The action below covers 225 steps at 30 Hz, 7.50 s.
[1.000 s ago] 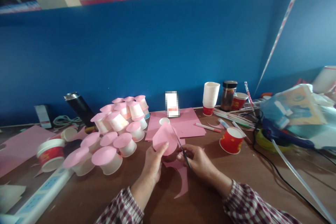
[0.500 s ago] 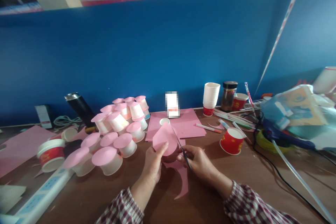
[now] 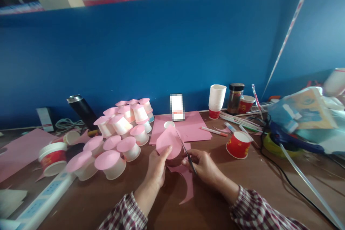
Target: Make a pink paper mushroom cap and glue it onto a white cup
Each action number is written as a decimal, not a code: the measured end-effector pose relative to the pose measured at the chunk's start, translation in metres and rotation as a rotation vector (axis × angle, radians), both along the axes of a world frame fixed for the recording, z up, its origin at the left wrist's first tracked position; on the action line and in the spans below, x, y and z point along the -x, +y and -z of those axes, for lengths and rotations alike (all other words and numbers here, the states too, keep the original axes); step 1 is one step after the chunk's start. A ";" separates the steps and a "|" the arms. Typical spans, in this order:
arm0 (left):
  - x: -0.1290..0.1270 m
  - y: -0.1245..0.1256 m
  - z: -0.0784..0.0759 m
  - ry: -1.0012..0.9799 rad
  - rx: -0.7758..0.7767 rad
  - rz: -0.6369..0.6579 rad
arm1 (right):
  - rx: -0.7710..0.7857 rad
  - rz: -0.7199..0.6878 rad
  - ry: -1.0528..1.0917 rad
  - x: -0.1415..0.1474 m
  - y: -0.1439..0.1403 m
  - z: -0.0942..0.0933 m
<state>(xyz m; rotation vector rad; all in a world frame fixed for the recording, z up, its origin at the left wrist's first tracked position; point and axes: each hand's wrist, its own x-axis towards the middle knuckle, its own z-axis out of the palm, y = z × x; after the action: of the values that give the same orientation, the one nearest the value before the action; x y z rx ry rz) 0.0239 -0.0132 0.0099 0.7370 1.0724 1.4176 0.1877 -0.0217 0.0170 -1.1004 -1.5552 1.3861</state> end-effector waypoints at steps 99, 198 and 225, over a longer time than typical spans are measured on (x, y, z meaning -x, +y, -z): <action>-0.001 0.002 0.002 0.056 -0.025 -0.006 | -0.014 -0.025 0.004 -0.001 -0.002 -0.003; -0.003 0.001 0.000 -0.006 0.005 0.009 | -0.012 -0.022 -0.004 -0.001 -0.001 0.007; 0.001 0.005 0.003 0.069 -0.004 -0.022 | 0.033 0.009 -0.016 0.001 -0.002 0.002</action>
<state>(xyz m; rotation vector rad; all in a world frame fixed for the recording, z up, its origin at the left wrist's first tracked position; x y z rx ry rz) 0.0233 -0.0082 0.0073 0.7847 1.1342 1.4218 0.1863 -0.0238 0.0145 -1.1400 -1.5415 1.4045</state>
